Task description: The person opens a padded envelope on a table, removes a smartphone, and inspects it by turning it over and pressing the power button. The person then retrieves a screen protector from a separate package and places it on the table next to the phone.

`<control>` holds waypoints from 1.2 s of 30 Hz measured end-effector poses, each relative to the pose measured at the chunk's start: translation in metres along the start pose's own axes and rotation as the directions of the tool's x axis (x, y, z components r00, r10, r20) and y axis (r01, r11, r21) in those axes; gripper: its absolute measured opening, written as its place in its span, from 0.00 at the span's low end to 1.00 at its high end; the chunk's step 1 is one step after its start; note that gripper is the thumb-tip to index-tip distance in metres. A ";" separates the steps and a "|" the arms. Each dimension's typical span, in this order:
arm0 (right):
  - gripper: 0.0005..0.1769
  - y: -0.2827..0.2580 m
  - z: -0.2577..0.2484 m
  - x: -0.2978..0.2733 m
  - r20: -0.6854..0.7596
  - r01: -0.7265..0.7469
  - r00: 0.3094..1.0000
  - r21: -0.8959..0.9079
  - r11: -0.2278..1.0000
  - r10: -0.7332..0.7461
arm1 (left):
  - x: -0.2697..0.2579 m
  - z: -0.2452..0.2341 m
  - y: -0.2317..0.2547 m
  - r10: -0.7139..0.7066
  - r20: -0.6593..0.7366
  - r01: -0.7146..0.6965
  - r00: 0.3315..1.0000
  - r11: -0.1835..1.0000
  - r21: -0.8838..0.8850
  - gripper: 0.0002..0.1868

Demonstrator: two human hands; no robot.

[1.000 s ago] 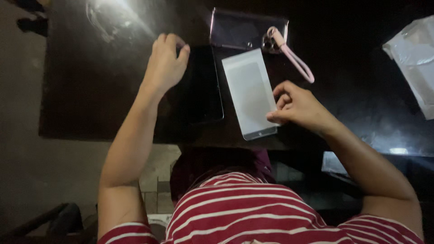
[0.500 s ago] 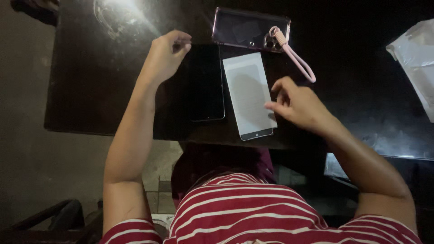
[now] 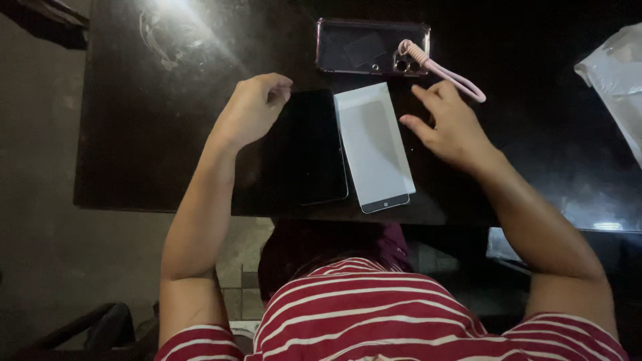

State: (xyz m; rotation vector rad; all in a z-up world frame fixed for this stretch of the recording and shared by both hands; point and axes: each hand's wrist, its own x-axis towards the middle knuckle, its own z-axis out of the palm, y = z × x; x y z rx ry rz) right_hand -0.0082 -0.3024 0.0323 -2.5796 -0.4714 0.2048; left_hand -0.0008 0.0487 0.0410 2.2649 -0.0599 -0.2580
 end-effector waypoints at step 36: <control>0.38 0.029 -0.037 0.039 0.381 -0.420 0.898 0.592 0.688 0.220 | 0.004 0.047 0.055 0.219 0.294 -0.166 0.930 0.967 -0.195 0.24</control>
